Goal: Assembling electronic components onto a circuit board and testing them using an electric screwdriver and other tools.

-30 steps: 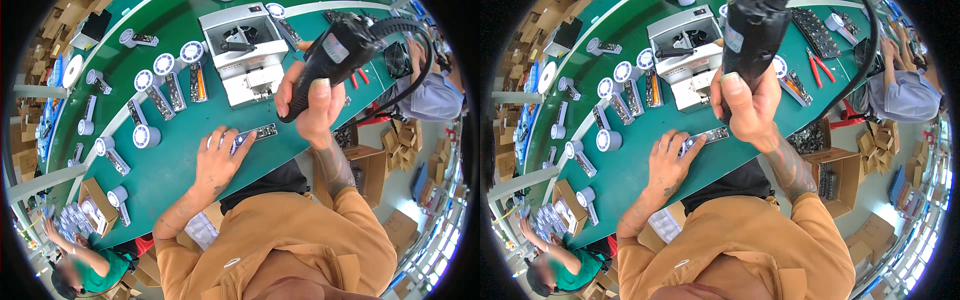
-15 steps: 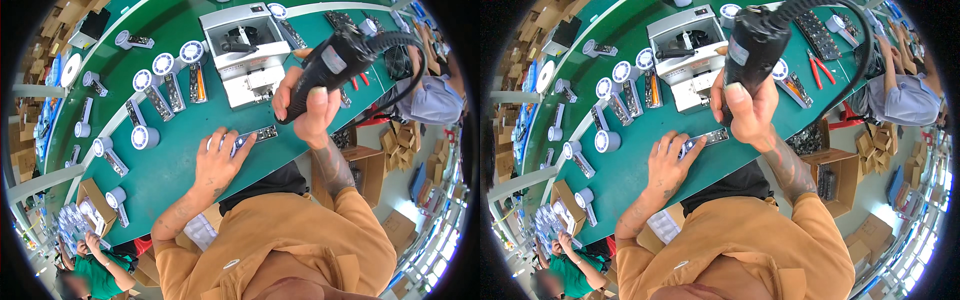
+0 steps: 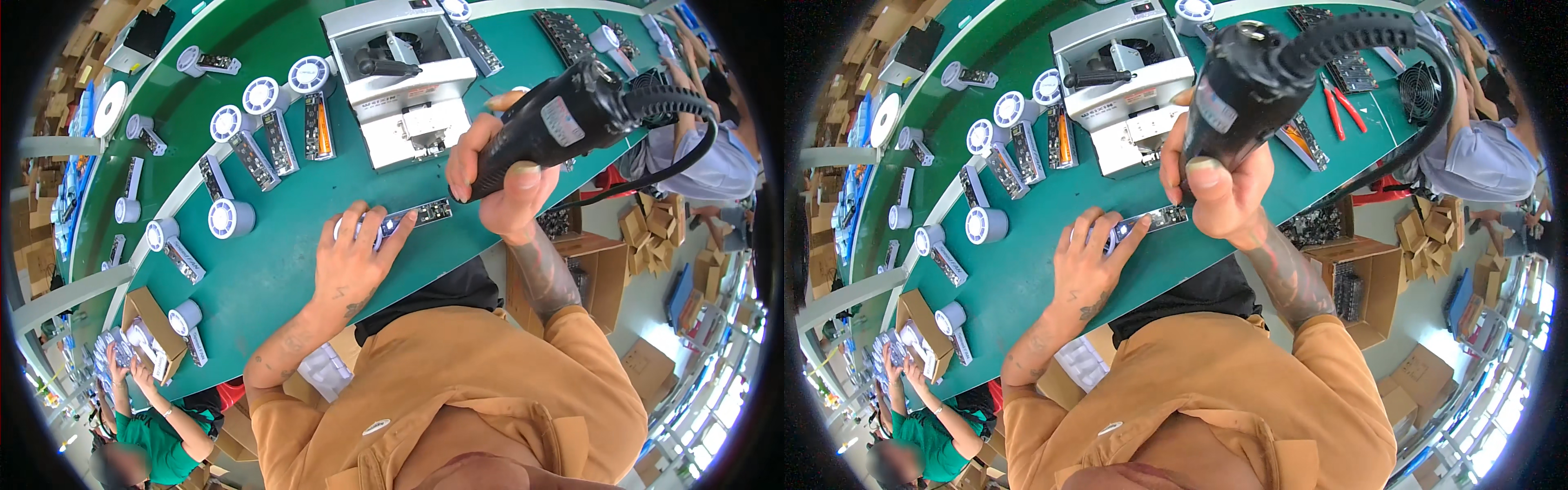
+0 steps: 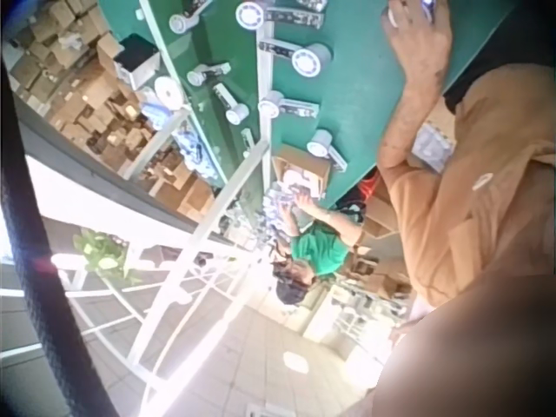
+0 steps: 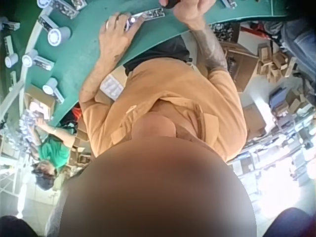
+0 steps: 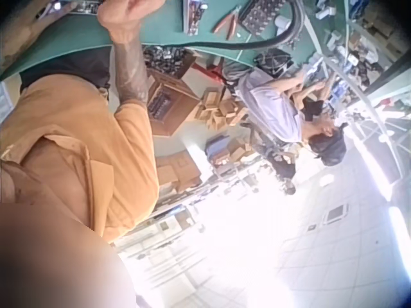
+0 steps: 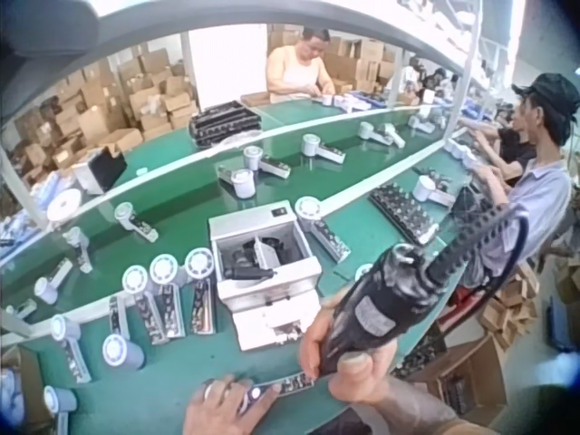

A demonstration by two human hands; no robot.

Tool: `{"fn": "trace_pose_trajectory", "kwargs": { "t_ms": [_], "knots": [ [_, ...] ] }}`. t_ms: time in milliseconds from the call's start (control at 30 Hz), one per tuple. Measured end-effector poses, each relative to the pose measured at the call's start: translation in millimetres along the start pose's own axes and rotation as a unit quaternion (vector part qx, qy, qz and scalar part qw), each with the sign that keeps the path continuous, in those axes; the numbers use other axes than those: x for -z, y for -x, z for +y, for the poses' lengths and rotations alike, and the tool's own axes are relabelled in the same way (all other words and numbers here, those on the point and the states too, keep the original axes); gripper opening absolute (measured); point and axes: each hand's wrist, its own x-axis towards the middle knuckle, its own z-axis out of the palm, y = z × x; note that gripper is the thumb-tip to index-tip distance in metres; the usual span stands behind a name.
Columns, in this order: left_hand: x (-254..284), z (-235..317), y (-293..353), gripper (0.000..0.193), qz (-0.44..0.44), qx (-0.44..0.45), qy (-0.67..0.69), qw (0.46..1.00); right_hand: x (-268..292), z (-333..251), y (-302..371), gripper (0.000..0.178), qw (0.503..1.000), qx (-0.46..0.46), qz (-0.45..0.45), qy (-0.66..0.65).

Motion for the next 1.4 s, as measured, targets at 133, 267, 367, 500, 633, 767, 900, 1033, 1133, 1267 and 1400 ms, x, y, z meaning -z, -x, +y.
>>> {"fn": "trace_pose_trajectory", "kwargs": {
  "t_ms": [133,267,367,500,633,767,900,1033,1133,1267,1400],
  "knots": [
    [0,-1,-1,0.053,0.007,-0.005,-0.006,1.0,2,5,7,0.076,0.999,-0.006,-0.026,-0.018],
    [3,-1,-1,0.052,0.006,-0.002,0.002,1.0,8,4,17,0.073,0.995,-0.01,-0.058,-0.077],
    [3,1,2,0.052,0.01,-0.006,-0.011,1.0,5,-15,9,0.078,0.997,-0.047,-0.053,-0.043],
    [7,5,5,0.053,-0.02,0.022,-0.008,1.0,-10,-23,-24,0.073,0.992,0.047,-0.027,-0.117],
    [4,4,7,0.053,-0.024,0.044,-0.015,0.999,-29,-3,-59,0.054,0.984,0.148,-0.018,0.097],
    [2,2,7,0.052,-0.009,0.041,-0.016,0.999,-27,-7,-56,0.051,0.991,0.104,-0.05,0.062],
    [2,1,6,0.051,0.005,0.039,-0.019,0.999,-23,-12,-22,0.069,0.999,0.022,-0.002,0.025],
    [5,1,5,0.051,0.011,0.039,-0.016,0.999,-18,-11,-16,0.067,0.999,0.023,-0.013,0.033],
    [5,1,4,0.051,0.007,0.038,-0.014,0.999,-15,-3,-14,0.064,0.999,0.025,-0.016,0.043],
    [4,2,6,0.051,0.007,0.036,-0.017,0.999,-10,5,-8,0.045,0.999,0.015,-0.011,-0.051],
    [3,0,6,0.051,0.007,0.034,-0.019,0.999,-6,10,14,0.074,0.999,0.002,-0.033,-0.037]
  ]
}}
